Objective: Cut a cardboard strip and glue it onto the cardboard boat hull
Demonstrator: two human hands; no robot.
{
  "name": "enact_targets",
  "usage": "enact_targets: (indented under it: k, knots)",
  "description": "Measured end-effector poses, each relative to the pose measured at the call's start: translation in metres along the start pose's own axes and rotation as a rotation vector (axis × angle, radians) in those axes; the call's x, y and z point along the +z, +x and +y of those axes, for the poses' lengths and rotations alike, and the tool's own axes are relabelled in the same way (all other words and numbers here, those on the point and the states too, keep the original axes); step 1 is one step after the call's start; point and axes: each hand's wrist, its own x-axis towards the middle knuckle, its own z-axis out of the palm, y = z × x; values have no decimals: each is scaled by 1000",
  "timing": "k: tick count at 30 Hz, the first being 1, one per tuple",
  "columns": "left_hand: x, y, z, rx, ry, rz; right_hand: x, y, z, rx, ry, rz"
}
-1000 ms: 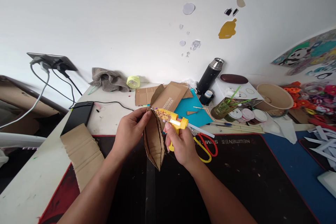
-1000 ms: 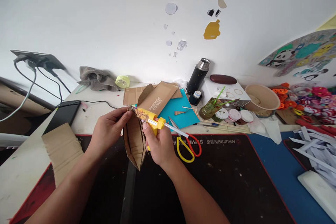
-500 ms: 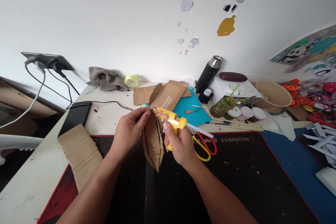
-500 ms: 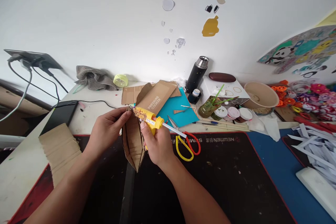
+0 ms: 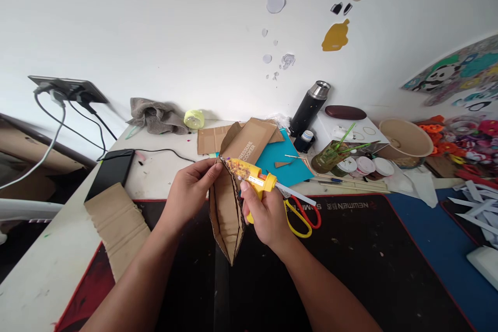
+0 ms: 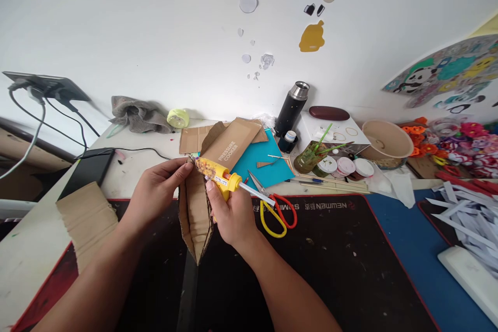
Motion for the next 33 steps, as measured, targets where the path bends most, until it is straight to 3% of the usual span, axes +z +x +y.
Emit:
enact_targets:
  k: [14,33]
  knots:
    - [-2,0,-2,-83,-135,-77,-1,-1,0,-17,-25,-1]
    - [-2,0,-1,-24,-88,-33,0,-2,2,-25,1,-1]
